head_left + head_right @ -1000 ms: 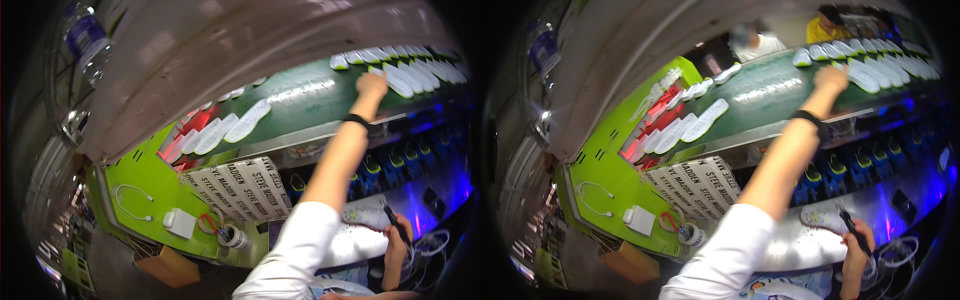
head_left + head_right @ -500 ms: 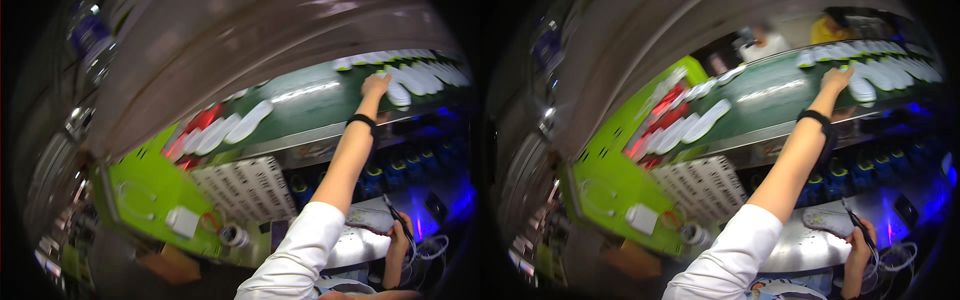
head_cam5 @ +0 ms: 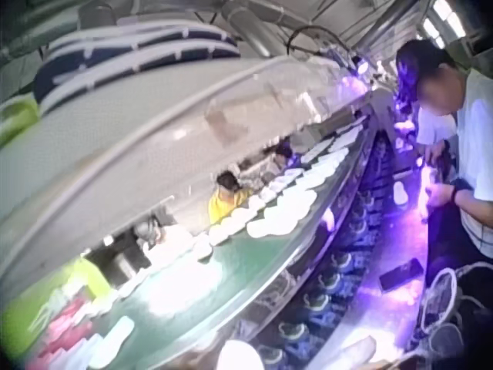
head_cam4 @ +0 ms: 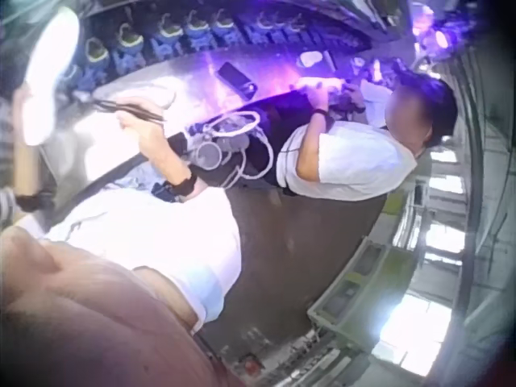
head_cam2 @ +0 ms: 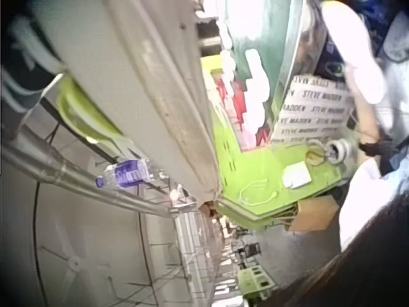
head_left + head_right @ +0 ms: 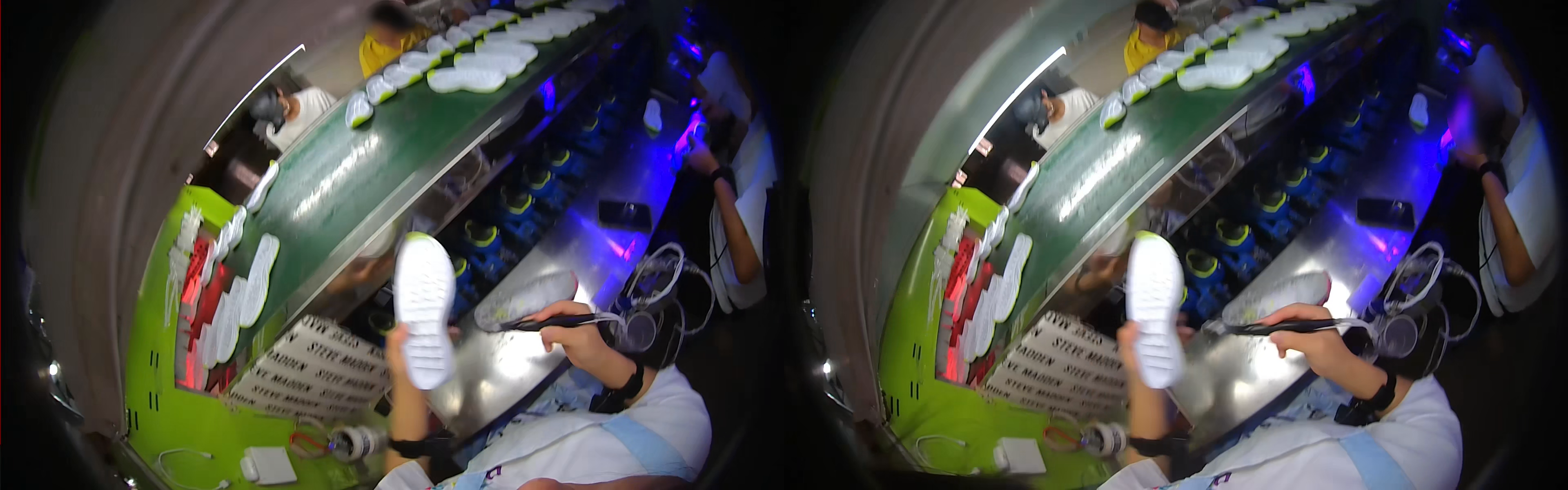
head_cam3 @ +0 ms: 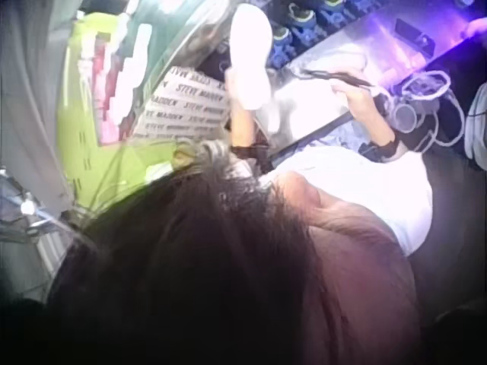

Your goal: The recorder is applying a liquid adhesive or primer to the bottom of white shoe soles using a brush, while working at an industrial conveyor line.

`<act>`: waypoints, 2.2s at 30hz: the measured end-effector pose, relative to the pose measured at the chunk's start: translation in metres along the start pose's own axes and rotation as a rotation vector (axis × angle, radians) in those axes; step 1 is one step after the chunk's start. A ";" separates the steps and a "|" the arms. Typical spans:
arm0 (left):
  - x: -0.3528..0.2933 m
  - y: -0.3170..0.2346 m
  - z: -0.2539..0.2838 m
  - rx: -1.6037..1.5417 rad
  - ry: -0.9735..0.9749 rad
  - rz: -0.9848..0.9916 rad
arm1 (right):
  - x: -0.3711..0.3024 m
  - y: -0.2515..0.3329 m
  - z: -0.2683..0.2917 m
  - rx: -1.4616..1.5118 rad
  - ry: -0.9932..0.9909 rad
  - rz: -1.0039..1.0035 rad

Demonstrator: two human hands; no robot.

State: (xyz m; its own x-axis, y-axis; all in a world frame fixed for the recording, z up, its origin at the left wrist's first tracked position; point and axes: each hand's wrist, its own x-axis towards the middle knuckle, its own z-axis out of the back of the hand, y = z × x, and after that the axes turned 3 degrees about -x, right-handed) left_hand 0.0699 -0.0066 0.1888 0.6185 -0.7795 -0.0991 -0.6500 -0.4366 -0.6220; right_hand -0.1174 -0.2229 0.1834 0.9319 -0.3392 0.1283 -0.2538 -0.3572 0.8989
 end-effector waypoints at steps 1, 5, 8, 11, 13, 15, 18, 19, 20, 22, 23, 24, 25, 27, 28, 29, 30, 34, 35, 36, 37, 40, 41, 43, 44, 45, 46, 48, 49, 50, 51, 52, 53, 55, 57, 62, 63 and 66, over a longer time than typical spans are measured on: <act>-0.007 0.040 0.005 -0.150 0.051 -0.074 | 0.001 0.003 -0.011 -0.096 0.144 -0.093; -0.023 0.140 0.041 -0.413 -0.023 0.041 | 0.037 -0.029 -0.024 -0.732 0.085 0.433; -0.025 0.164 0.078 -0.462 -0.239 -0.041 | 0.007 -0.052 -0.036 -0.680 0.426 0.466; -0.027 0.153 0.068 -0.542 -0.126 -0.063 | 0.013 -0.037 -0.043 -0.498 0.175 -0.056; -0.027 0.152 0.065 -0.506 -0.154 -0.056 | -0.003 -0.039 -0.049 -0.560 0.296 0.068; -0.021 0.148 0.067 -0.821 0.191 0.062 | -0.010 -0.042 -0.055 -0.678 0.553 0.356; -0.014 0.140 0.067 -0.704 0.013 -0.121 | 0.007 -0.039 -0.051 -0.594 0.419 0.172; -0.014 0.137 0.062 -0.715 -0.101 -0.145 | 0.012 -0.037 -0.048 -0.668 0.391 0.338; -0.012 0.131 0.059 -0.619 0.136 -0.151 | 0.008 -0.037 -0.047 -0.651 0.578 0.288; -0.003 0.106 0.034 -0.487 0.036 -0.124 | 0.005 -0.023 -0.044 -0.549 0.716 -0.038; -0.005 0.099 0.037 -0.325 0.030 -0.062 | 0.006 -0.019 -0.042 -0.484 0.691 -0.221; -0.003 0.092 0.044 -0.243 0.063 -0.002 | 0.012 -0.018 -0.041 -0.528 0.665 -0.045; 0.001 0.088 0.050 -0.161 0.098 0.059 | 0.018 -0.019 -0.039 -0.568 0.634 0.131; 0.005 0.074 0.031 -0.053 0.023 0.226 | 0.024 -0.015 -0.034 -0.604 0.843 -0.039; 0.012 0.071 0.037 0.027 0.037 0.300 | 0.025 -0.008 -0.032 -0.610 0.831 -0.124; 0.016 0.068 0.043 0.103 0.043 0.368 | 0.027 0.000 -0.035 -0.614 0.827 -0.212; 0.023 0.064 0.037 0.140 0.076 0.458 | 0.029 -0.007 -0.031 -0.652 0.811 0.015; 0.042 0.060 0.024 0.314 0.160 0.700 | 0.032 0.005 -0.031 -0.813 0.898 0.108; 0.041 0.063 0.019 0.363 0.161 0.814 | 0.031 0.010 -0.030 -0.850 0.913 0.013; 0.047 0.060 0.021 0.371 0.276 0.826 | 0.036 -0.001 -0.025 -0.897 0.838 0.440; 0.046 0.062 0.022 0.366 0.277 0.827 | 0.032 0.003 -0.023 -0.898 0.839 0.434; 0.048 0.054 0.027 0.451 0.060 0.980 | 0.035 0.004 -0.007 -0.785 0.890 0.217; 0.052 0.028 0.016 0.442 0.177 1.102 | 0.034 0.007 0.001 -0.684 0.766 -0.173; 0.043 0.011 0.031 0.276 0.203 0.846 | 0.048 0.013 0.005 -0.437 0.437 -0.271; 0.036 0.006 0.043 0.108 0.214 0.584 | 0.055 0.020 0.000 -0.284 0.310 -0.341; 0.030 0.005 0.034 -0.058 0.228 0.327 | 0.058 0.017 0.002 -0.251 0.230 -0.283; 0.018 0.018 0.020 0.060 -0.022 0.005 | 0.060 0.013 0.001 -0.102 0.142 -0.296; -0.007 0.048 0.012 0.643 -0.282 -0.439 | 0.055 0.003 -0.004 0.111 -0.003 -0.260; -0.023 0.057 0.009 1.055 -0.323 -0.598 | 0.055 -0.003 -0.009 0.115 0.003 -0.262; -0.032 0.067 -0.005 1.262 -0.262 -0.673 | 0.053 -0.010 -0.011 0.166 -0.038 -0.239; -0.040 0.077 -0.027 1.467 -0.186 -0.743 | 0.050 -0.013 -0.012 0.215 -0.088 -0.212; -0.039 0.086 -0.043 1.639 -0.171 -0.789 | 0.048 -0.019 -0.011 0.201 -0.152 -0.194; -0.033 0.096 -0.045 1.638 -0.172 -0.784 | 0.047 -0.022 -0.011 0.201 -0.154 -0.197; -0.026 0.106 -0.051 1.689 -0.284 -0.813 | 0.043 -0.026 -0.016 0.170 -0.196 -0.137; -0.016 0.111 -0.056 1.678 -0.277 -0.841 | 0.038 -0.031 -0.020 0.144 -0.218 -0.095; 0.003 0.125 -0.060 1.750 -0.313 -0.921 | 0.034 -0.037 -0.025 0.035 -0.336 -0.009; 0.005 0.126 -0.062 1.762 -0.329 -0.935 | 0.034 -0.038 -0.025 0.032 -0.356 0.016; 0.007 0.127 -0.064 1.754 -0.385 -0.913 | 0.033 -0.038 -0.024 0.021 -0.374 0.004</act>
State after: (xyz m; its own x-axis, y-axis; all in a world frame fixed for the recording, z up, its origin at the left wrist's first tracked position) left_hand -0.0361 -0.0961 0.1589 0.6521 -0.4034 0.6419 0.7533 0.4398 -0.4889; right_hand -0.0709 -0.1999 0.1633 0.7728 -0.6338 -0.0335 -0.2663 -0.3718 0.8893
